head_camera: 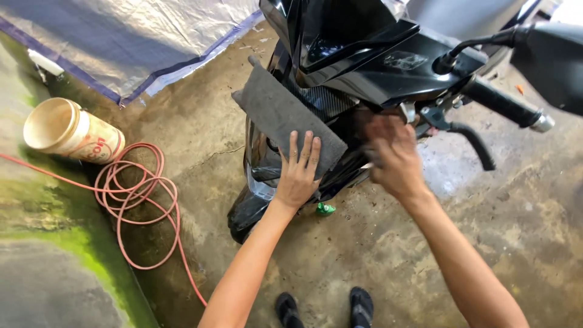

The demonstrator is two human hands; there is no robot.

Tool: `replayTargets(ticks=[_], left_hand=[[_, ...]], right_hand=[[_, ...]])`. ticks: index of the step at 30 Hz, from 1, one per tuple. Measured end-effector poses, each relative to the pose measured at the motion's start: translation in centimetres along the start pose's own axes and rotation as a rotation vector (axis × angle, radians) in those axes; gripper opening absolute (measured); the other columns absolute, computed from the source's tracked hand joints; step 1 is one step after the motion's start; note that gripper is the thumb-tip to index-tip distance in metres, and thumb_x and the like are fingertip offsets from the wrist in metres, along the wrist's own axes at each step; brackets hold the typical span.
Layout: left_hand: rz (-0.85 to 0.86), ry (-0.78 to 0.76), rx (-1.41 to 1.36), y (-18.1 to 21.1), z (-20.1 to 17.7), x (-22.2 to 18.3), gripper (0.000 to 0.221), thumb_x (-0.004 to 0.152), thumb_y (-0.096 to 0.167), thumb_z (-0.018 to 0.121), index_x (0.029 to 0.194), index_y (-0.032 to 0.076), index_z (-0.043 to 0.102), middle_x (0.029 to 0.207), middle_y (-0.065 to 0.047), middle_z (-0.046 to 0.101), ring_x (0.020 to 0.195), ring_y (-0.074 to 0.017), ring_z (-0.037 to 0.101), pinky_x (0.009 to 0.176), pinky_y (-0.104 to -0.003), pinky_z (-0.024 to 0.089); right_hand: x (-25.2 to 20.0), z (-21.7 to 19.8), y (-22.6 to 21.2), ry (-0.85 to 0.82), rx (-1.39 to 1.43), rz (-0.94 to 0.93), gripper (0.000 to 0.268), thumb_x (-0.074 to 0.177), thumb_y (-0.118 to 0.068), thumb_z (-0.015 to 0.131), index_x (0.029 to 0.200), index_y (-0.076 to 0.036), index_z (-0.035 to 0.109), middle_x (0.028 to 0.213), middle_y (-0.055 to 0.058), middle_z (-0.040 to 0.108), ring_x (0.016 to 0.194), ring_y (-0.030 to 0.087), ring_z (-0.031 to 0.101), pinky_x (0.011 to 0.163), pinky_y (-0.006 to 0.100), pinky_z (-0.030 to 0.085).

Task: The person wipes the front fairing, headlight, and front fender of a black scooter using a brown cloth. They also wipe the floor mat area with a grey cloth. The person folds the brown cloth and continues wiping the scooter's front bodywork.

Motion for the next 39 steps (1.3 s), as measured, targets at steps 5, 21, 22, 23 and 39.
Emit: replayTargets(ticks=[5, 21, 22, 23, 39], left_hand=[[0.097, -0.027, -0.023, -0.2, 1.1, 0.1, 0.116, 0.073, 0.032, 0.089, 0.163, 0.001, 0.024, 0.168, -0.024, 0.023, 0.152, -0.0522, 0.022, 0.108, -0.078, 0.035], [0.503, -0.296, -0.079, -0.3, 4.5, 0.9, 0.134, 0.065, 0.048, 0.091, 0.158, -0.012, 0.015, 0.164, -0.037, 0.009, 0.151, -0.0595, 0.011, 0.116, -0.085, 0.012], [0.511, -0.298, -0.082, -0.4, 4.2, 1.2, 0.134, 0.065, 0.048, 0.091, 0.158, -0.012, 0.015, 0.164, -0.037, 0.009, 0.151, -0.0595, 0.011, 0.116, -0.085, 0.012], [0.535, -0.265, -0.094, -0.4, 3.5, 1.4, 0.132, 0.067, 0.049, 0.090, 0.158, -0.012, 0.015, 0.164, -0.037, 0.009, 0.151, -0.0592, 0.012, 0.118, -0.082, 0.013], [0.635, -0.291, -0.189, -0.2, 1.7, 3.0, 0.128, 0.053, 0.044, 0.098, 0.159, 0.046, 0.027, 0.166, -0.036, 0.008, 0.149, -0.0617, 0.015, 0.115, -0.079, 0.018]], right_hand=[[3.7, -1.0, -2.0, 0.086, 0.036, -0.006, 0.052, 0.091, -0.015, 0.064, 0.142, -0.005, 0.065, 0.144, 0.018, 0.061, 0.140, 0.040, 0.050, 0.117, 0.055, 0.034], [-2.5, 5.0, -6.7, -0.160, -0.116, 0.080, 0.030, 0.099, -0.036, 0.058, 0.118, -0.017, 0.073, 0.135, 0.006, 0.068, 0.148, 0.028, 0.045, 0.128, 0.055, 0.021], [-1.0, 3.8, -5.9, -0.159, -0.119, 0.089, 0.030, 0.099, -0.036, 0.058, 0.118, -0.017, 0.073, 0.135, 0.006, 0.068, 0.148, 0.028, 0.045, 0.128, 0.055, 0.021], [0.6, 1.5, -5.4, -0.046, -0.137, 0.064, 0.044, 0.088, -0.024, 0.062, 0.132, -0.025, 0.067, 0.118, 0.005, 0.069, 0.117, 0.028, 0.059, 0.104, 0.052, 0.040], [1.1, 1.0, 0.5, 0.107, -0.064, 0.187, 0.066, 0.078, -0.016, 0.070, 0.141, 0.001, 0.062, 0.136, 0.030, 0.062, 0.130, 0.051, 0.053, 0.119, 0.062, 0.025]])
Point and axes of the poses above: each hand's wrist, its own x-axis towards the middle knuckle, its own z-axis out of the palm, y = z × x, the point moved 10 cm from there along x, towards the middle knuckle
